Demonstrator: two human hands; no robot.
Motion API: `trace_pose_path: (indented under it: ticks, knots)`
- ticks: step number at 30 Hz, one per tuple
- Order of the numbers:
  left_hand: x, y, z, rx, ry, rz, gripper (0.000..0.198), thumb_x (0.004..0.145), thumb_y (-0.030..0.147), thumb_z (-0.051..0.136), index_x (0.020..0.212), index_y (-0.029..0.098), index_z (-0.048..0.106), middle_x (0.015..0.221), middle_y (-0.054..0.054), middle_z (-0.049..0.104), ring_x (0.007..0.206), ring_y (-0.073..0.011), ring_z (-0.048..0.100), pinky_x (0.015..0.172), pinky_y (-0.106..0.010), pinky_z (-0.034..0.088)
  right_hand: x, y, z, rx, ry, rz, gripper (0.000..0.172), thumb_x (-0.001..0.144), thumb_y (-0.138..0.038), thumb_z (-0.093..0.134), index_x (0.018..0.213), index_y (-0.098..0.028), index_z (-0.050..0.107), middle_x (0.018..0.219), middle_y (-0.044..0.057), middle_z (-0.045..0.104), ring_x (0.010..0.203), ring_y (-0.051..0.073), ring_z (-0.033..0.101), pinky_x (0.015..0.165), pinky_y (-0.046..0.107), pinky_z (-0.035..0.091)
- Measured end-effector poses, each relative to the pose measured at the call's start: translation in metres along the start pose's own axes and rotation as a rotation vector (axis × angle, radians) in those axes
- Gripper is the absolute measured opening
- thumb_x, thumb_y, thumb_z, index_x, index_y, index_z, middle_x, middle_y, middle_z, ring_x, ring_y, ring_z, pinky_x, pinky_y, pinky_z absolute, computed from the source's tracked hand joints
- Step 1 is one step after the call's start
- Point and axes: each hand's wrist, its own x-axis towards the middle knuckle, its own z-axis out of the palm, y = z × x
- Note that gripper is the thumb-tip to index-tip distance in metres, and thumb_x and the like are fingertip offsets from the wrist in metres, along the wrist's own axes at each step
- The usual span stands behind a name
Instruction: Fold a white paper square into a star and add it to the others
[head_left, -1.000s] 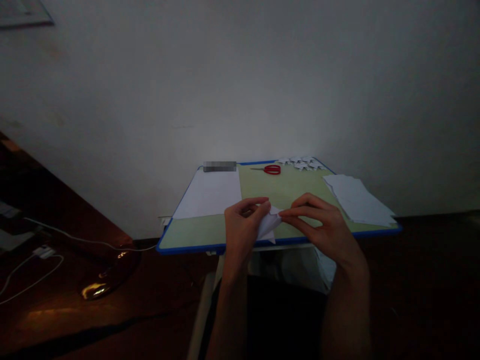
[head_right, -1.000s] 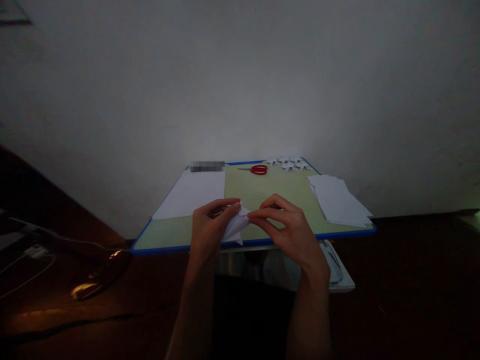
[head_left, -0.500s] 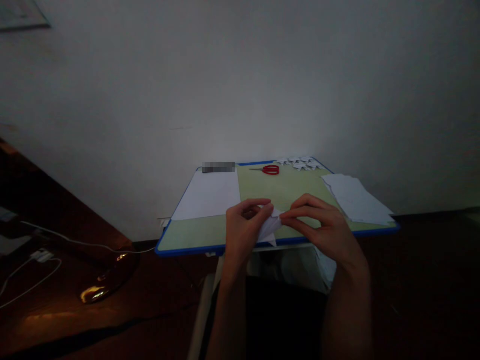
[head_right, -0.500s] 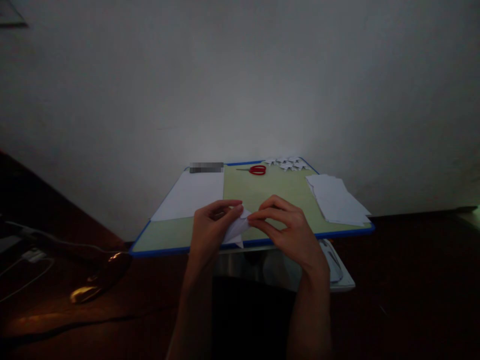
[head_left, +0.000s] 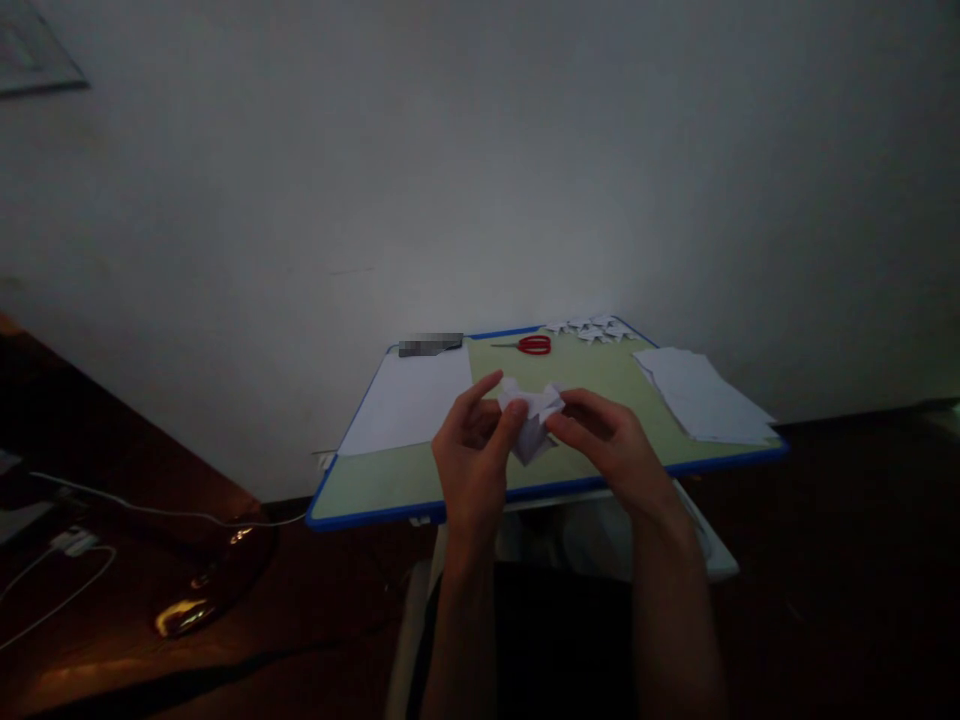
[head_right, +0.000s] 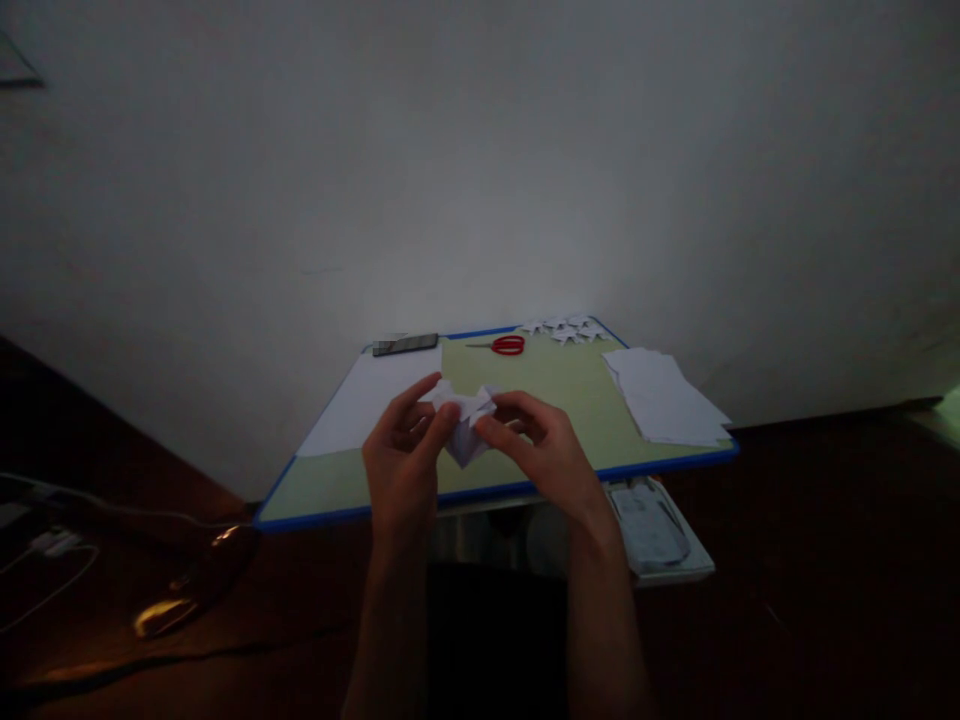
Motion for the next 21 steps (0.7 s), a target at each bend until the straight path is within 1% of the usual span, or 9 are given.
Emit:
trace_pose_path:
  ticks: [2, 4, 5, 8, 10, 13, 16, 21]
  knots:
    - [0.0000, -0.0010, 0.0004, -0.021, 0.011, -0.007, 0.048, 0.077, 0.030, 0.094, 0.122, 0.023, 0.078, 0.081, 0.001, 0.076, 0.076, -0.0118, 0.073, 0.072, -0.022, 0.056, 0.0003, -0.0030, 0.0024, 0.005, 0.014, -0.016, 0.027, 0.085, -0.047, 0.083, 0.089, -0.022, 0.075, 0.087, 0.002, 0.076, 0.079, 0.018, 0.070, 0.073, 0.029, 0.059]
    - [0.0003, -0.0021, 0.0011, -0.038, 0.029, -0.017, 0.052, 0.076, 0.031, 0.095, 0.124, 0.024, 0.077, 0.080, 0.001, 0.077, 0.074, -0.0115, 0.073, 0.072, -0.022, 0.056, 0.0001, -0.0057, 0.0043, 0.010, 0.048, -0.045, 0.025, 0.085, -0.046, 0.082, 0.083, -0.022, 0.074, 0.081, 0.001, 0.074, 0.075, 0.017, 0.068, 0.071, 0.028, 0.058]
    - [0.0005, -0.0025, 0.0017, -0.044, 0.041, -0.022, 0.051, 0.074, 0.032, 0.096, 0.121, 0.023, 0.078, 0.080, 0.001, 0.078, 0.074, -0.0118, 0.073, 0.072, -0.022, 0.056, -0.0001, -0.0066, 0.0050, 0.009, 0.059, -0.058, 0.025, 0.085, -0.045, 0.082, 0.082, -0.022, 0.074, 0.080, 0.000, 0.073, 0.074, 0.017, 0.067, 0.070, 0.028, 0.057]
    - [0.0005, -0.0030, 0.0038, -0.049, 0.060, -0.038, 0.040, 0.069, 0.037, 0.098, 0.101, 0.020, 0.081, 0.082, -0.002, 0.080, 0.073, -0.0144, 0.074, 0.071, -0.025, 0.057, -0.0010, -0.0076, 0.0067, -0.033, 0.087, -0.094, 0.022, 0.087, -0.042, 0.080, 0.081, -0.022, 0.073, 0.078, 0.001, 0.072, 0.073, 0.017, 0.065, 0.069, 0.028, 0.055]
    - [0.0002, -0.0028, 0.0046, -0.051, 0.045, -0.033, 0.034, 0.069, 0.037, 0.097, 0.092, 0.019, 0.081, 0.084, -0.004, 0.081, 0.076, -0.0160, 0.074, 0.074, -0.027, 0.058, -0.0018, -0.0076, 0.0072, -0.070, 0.114, -0.110, 0.020, 0.088, -0.039, 0.079, 0.081, -0.022, 0.072, 0.077, 0.000, 0.070, 0.073, 0.016, 0.064, 0.070, 0.028, 0.053]
    - [0.0001, -0.0022, 0.0039, -0.043, 0.012, -0.009, 0.024, 0.073, 0.034, 0.095, 0.088, 0.020, 0.082, 0.085, -0.003, 0.082, 0.078, -0.0158, 0.074, 0.076, -0.027, 0.057, -0.0029, -0.0082, 0.0073, -0.098, 0.120, -0.120, 0.019, 0.090, -0.036, 0.078, 0.080, -0.022, 0.070, 0.077, 0.000, 0.068, 0.075, 0.016, 0.062, 0.071, 0.028, 0.050]
    - [0.0008, -0.0021, 0.0024, -0.030, 0.029, 0.007, 0.019, 0.073, 0.032, 0.095, 0.083, 0.021, 0.083, 0.080, -0.002, 0.080, 0.073, -0.0143, 0.071, 0.072, -0.026, 0.055, -0.0034, -0.0093, 0.0071, -0.090, 0.098, -0.135, 0.018, 0.092, -0.036, 0.077, 0.082, -0.023, 0.071, 0.079, 0.000, 0.068, 0.077, 0.016, 0.061, 0.072, 0.028, 0.050]
    - [0.0016, -0.0023, 0.0008, -0.027, 0.041, 0.038, 0.023, 0.068, 0.035, 0.097, 0.074, 0.021, 0.081, 0.072, 0.000, 0.076, 0.069, -0.0137, 0.067, 0.070, -0.026, 0.054, -0.0045, -0.0102, 0.0068, -0.082, 0.116, -0.219, 0.022, 0.092, -0.038, 0.077, 0.078, -0.023, 0.069, 0.076, 0.000, 0.064, 0.075, 0.017, 0.058, 0.071, 0.031, 0.048]
